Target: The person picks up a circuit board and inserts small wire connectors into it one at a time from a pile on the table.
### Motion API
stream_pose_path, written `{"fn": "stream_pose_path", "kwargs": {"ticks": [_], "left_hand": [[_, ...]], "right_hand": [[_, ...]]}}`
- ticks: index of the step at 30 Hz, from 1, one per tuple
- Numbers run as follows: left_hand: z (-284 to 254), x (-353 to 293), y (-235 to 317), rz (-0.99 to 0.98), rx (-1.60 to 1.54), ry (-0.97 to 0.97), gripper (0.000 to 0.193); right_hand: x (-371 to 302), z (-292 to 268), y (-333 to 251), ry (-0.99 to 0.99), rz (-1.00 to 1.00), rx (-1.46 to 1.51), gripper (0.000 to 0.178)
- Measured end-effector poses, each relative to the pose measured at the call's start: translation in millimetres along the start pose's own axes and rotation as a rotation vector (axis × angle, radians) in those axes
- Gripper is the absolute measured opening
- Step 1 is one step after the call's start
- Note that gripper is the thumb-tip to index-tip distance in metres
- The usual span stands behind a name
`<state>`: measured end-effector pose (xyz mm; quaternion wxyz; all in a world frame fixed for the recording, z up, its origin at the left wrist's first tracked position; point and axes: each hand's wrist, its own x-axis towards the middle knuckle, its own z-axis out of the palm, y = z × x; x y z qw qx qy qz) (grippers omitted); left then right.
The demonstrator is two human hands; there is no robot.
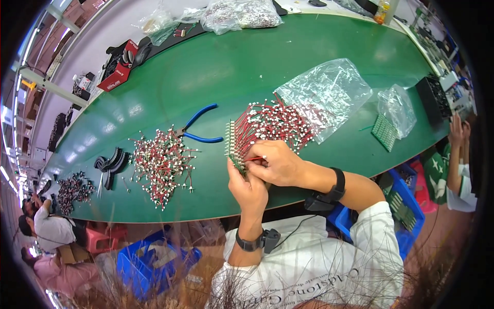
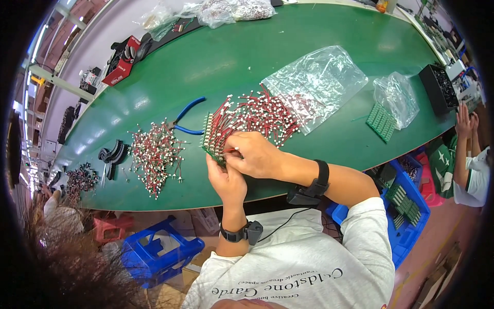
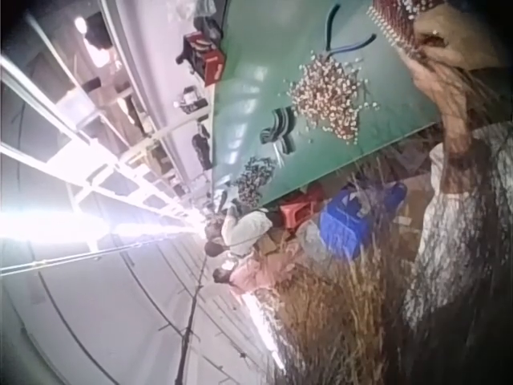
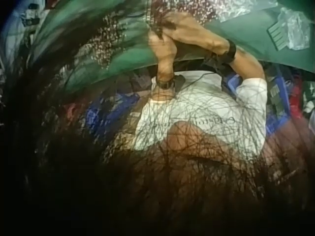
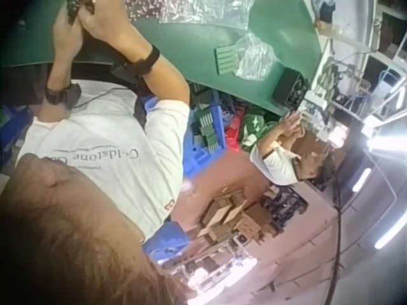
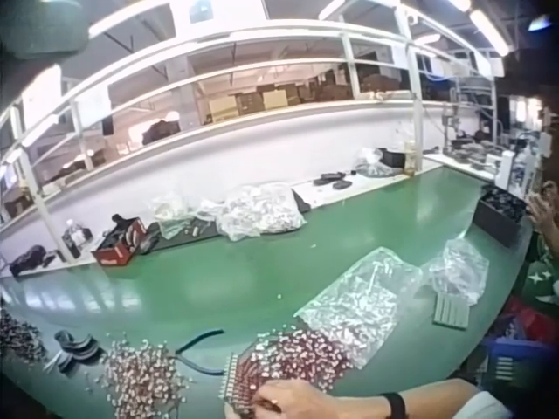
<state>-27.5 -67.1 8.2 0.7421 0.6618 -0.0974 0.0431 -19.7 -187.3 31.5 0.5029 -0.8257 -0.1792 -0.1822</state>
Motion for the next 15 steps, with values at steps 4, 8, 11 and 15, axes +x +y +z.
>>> {"fn": "stream_pose_path", "kwargs": {"ticks": [4,8,11,15], "left_hand": [[-6,1,-2,0.055,0.056,0.015,0.028],[-9,-2,-6,0.089,0.228,0.023,0.046],[-10,-3,-4,0.053,0.237,0.009,0.046],[-13,1,-8,0.002,0.055,0.039,0.042]], "right_hand": [[4,-3,-4,-0.007,0.024,0.034,0.009],[3,-2,-2,-0.010,0.021,0.011,0.009],[2,5,3,0.015,0.019,0.018,0.009],[6,4,1,-0.025,0.058,0.027,0.012]]}}
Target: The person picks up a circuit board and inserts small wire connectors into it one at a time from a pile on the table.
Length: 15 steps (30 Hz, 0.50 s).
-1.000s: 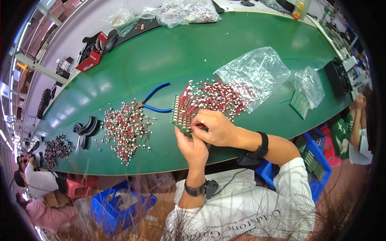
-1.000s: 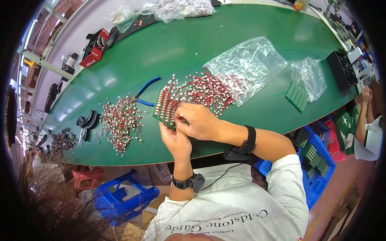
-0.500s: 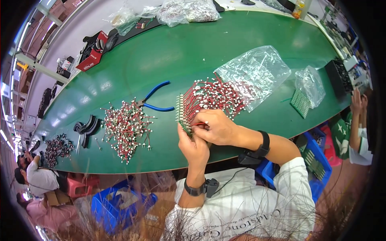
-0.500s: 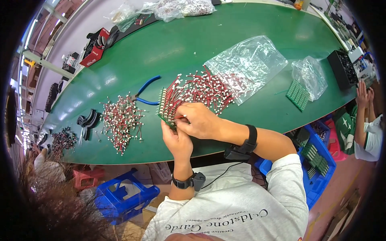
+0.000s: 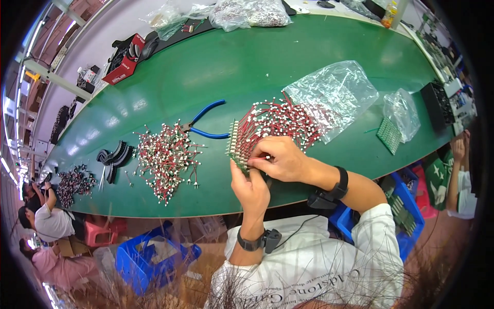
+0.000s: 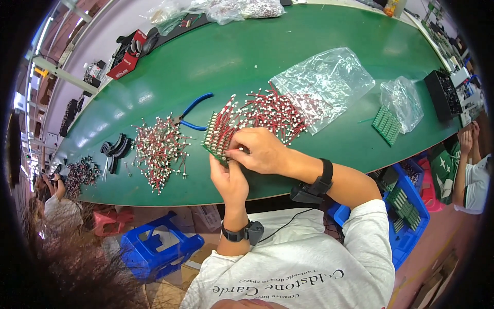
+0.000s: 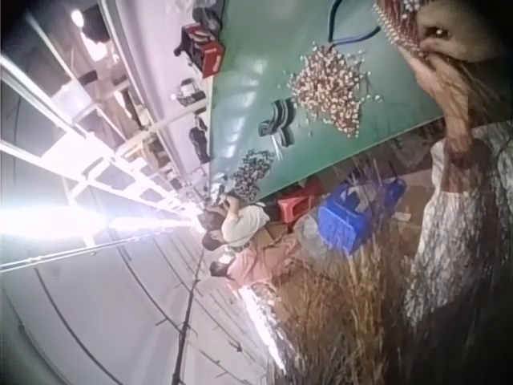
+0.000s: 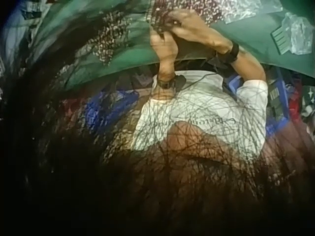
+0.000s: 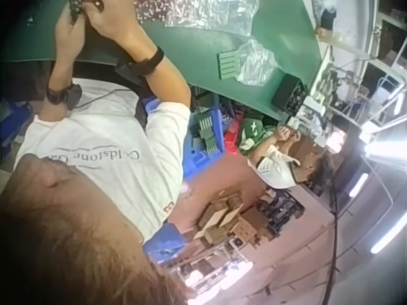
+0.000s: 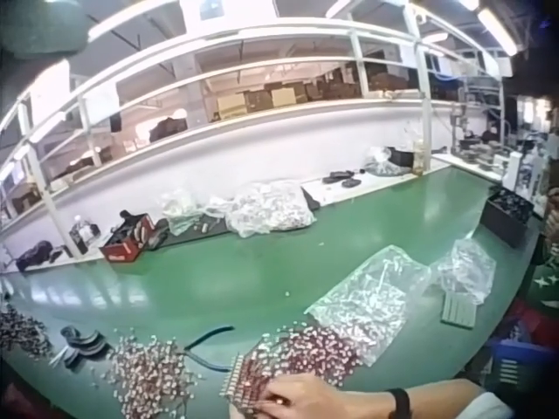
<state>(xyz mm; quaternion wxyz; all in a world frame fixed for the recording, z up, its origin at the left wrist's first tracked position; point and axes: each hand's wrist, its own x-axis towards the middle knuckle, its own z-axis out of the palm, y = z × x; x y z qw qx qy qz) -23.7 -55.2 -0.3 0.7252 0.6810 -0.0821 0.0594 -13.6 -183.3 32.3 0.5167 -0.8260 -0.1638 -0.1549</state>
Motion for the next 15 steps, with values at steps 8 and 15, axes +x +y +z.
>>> {"fn": "stream_pose_path", "kwargs": {"ticks": [8,15], "left_hand": [[-46,25,-3,-0.084,-0.350,0.215,0.037],[-50,21,-5,-0.080,-0.426,0.195,0.039]], "right_hand": [[-3,-35,7,-0.414,-0.155,-0.233,0.016],[1,-15,16,-0.391,-0.274,-0.274,0.012]]}}
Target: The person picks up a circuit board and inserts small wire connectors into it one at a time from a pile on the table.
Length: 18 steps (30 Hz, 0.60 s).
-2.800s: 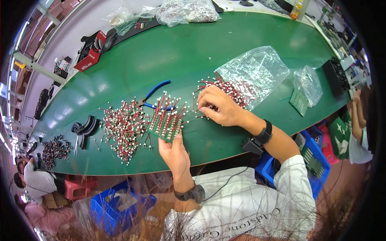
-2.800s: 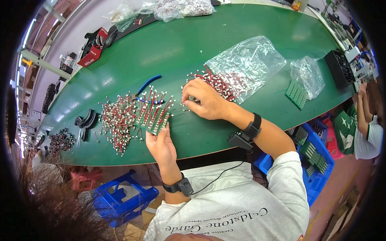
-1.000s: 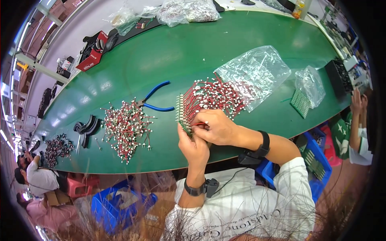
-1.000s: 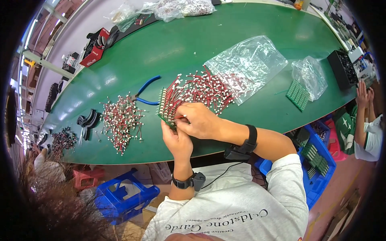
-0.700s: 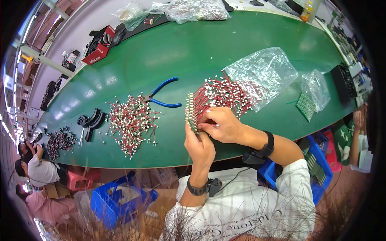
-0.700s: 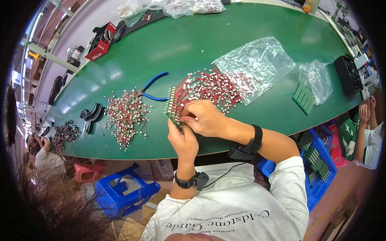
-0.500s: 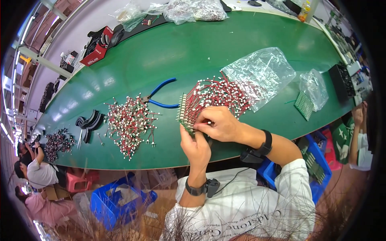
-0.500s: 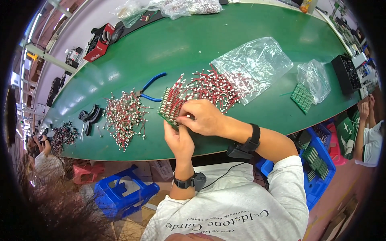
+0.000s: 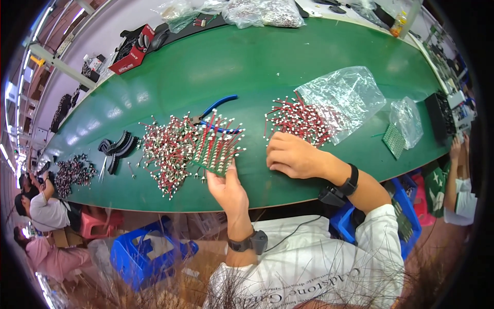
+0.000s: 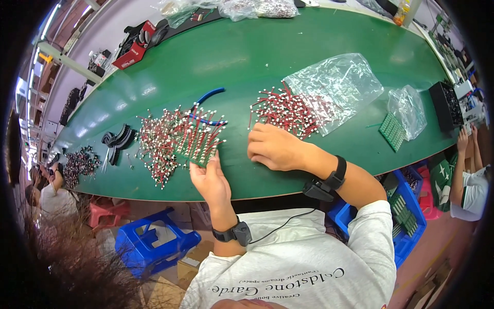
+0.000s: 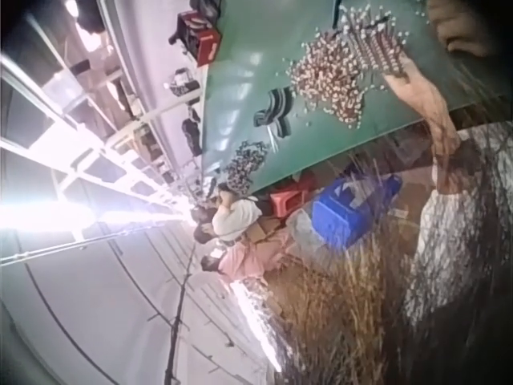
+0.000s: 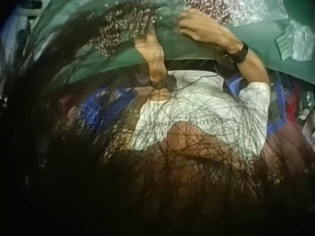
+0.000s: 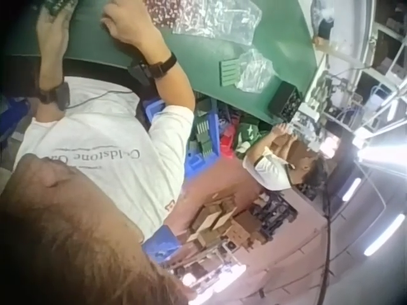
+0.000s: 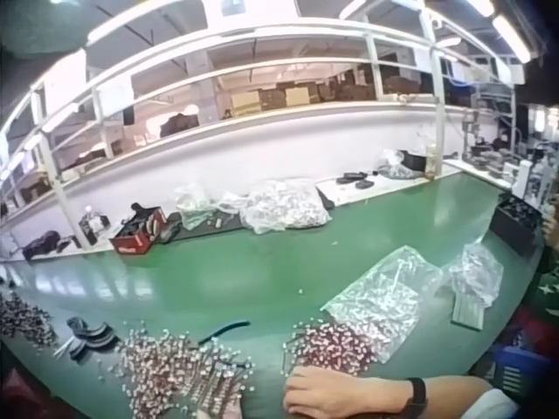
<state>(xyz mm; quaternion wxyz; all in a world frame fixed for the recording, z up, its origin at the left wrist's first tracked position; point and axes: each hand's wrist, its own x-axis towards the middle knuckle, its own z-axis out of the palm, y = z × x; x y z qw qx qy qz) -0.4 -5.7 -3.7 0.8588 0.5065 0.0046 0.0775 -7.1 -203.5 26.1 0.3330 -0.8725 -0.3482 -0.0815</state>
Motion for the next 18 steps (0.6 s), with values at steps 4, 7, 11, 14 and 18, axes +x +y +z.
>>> {"fn": "stream_pose_path", "kwargs": {"ticks": [4,7,11,14,18], "left_hand": [[10,-8,-1,-0.023,0.048,-0.020,0.036],[13,-11,-6,-0.015,0.135,-0.044,0.036],[20,-19,-10,0.016,0.216,-0.083,0.034],[31,-24,-13,0.061,0.237,-0.089,0.033],[42,-33,-17,0.116,0.267,-0.107,0.029]], "right_hand": [[4,1,-21,0.166,0.070,0.199,0.017],[9,-3,-33,0.206,0.096,0.309,0.016],[7,2,-32,0.195,0.087,0.324,0.015],[6,6,-33,0.304,0.035,0.265,0.013],[3,11,-31,0.326,0.076,0.197,0.013]]}}
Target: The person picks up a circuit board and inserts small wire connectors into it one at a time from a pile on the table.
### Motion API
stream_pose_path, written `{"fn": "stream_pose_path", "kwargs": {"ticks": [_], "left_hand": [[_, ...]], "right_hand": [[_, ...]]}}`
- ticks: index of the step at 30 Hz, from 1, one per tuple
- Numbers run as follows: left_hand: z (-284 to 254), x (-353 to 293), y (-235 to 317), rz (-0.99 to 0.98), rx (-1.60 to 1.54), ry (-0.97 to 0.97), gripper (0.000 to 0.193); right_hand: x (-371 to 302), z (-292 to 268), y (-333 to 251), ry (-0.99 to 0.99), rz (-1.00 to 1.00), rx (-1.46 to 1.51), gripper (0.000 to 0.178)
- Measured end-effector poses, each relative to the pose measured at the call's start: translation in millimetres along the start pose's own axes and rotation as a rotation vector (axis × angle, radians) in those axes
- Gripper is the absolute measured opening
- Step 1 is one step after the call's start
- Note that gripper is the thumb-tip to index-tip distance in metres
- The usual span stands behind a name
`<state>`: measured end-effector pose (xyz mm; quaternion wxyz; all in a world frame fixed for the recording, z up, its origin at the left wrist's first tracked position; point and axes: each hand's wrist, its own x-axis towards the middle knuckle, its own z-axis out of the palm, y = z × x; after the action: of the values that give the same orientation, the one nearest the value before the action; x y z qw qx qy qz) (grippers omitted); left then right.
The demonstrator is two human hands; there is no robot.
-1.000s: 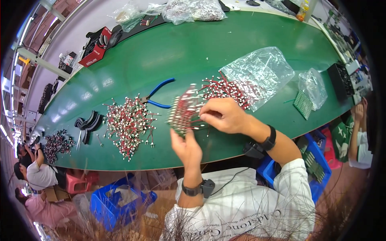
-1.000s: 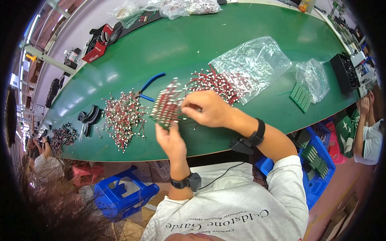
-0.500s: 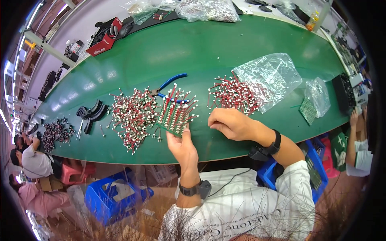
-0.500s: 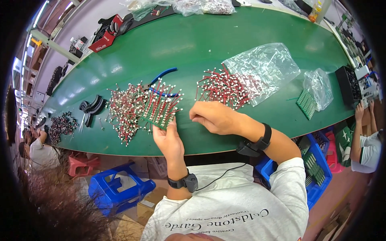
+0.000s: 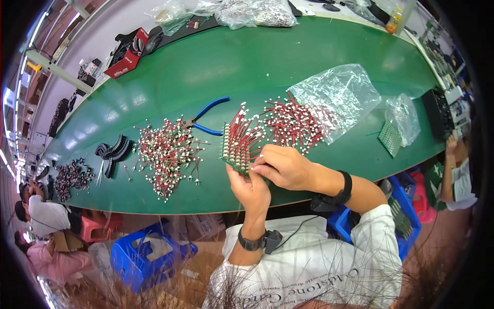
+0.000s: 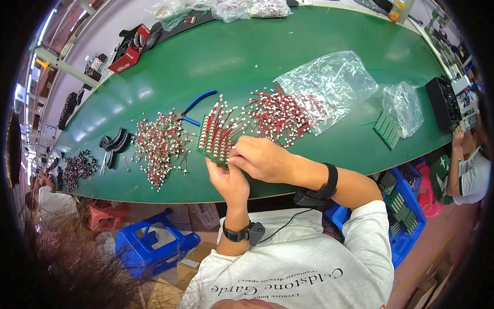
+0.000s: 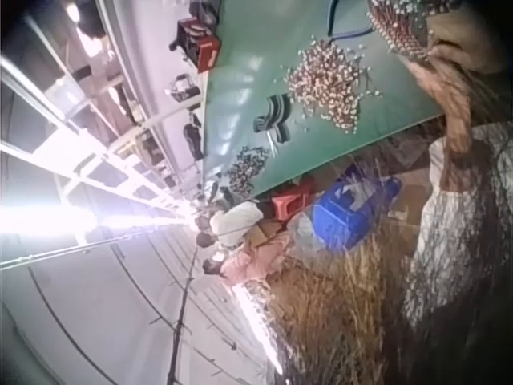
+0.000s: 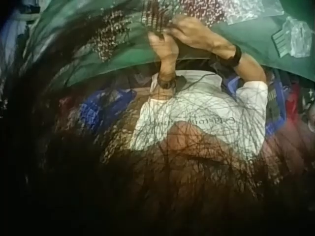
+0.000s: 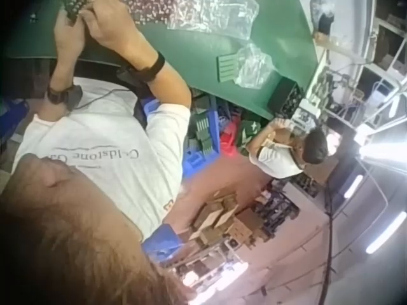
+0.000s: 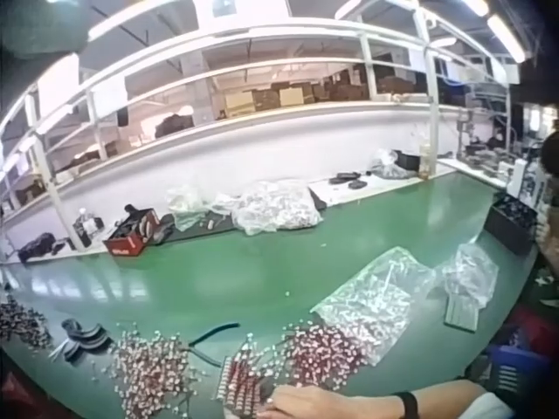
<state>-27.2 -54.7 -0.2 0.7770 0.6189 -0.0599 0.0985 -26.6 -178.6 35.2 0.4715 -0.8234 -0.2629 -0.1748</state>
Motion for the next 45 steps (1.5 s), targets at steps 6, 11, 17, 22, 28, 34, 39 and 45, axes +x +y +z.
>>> {"fn": "stream_pose_path", "kwargs": {"ticks": [6,11,17,22,28,34,39,45], "left_hand": [[6,-5,-3,0.016,0.023,-0.042,0.029],[5,-7,-7,0.014,0.040,-0.055,0.034],[9,-9,-6,0.042,0.061,-0.055,0.040],[8,-9,-8,0.083,0.080,-0.055,0.047],[8,-8,-2,0.073,0.144,-0.081,0.048],[8,-9,4,0.023,0.253,-0.084,0.049],[2,-9,2,0.061,0.320,-0.115,0.053],[1,-7,-3,0.204,0.364,-0.045,0.032]], "right_hand": [[0,3,6,0.046,-0.025,0.028,0.014],[-3,2,7,0.033,-0.034,0.025,0.015],[-6,4,7,0.039,0.020,-0.021,0.016],[-5,3,5,0.031,0.045,-0.009,0.011],[-5,4,2,0.056,0.058,-0.073,0.011],[-4,1,-2,-0.009,0.019,-0.174,0.012],[-3,0,-2,0.002,0.017,-0.158,0.012],[1,-5,0,0.031,0.045,-0.061,0.011]]}}
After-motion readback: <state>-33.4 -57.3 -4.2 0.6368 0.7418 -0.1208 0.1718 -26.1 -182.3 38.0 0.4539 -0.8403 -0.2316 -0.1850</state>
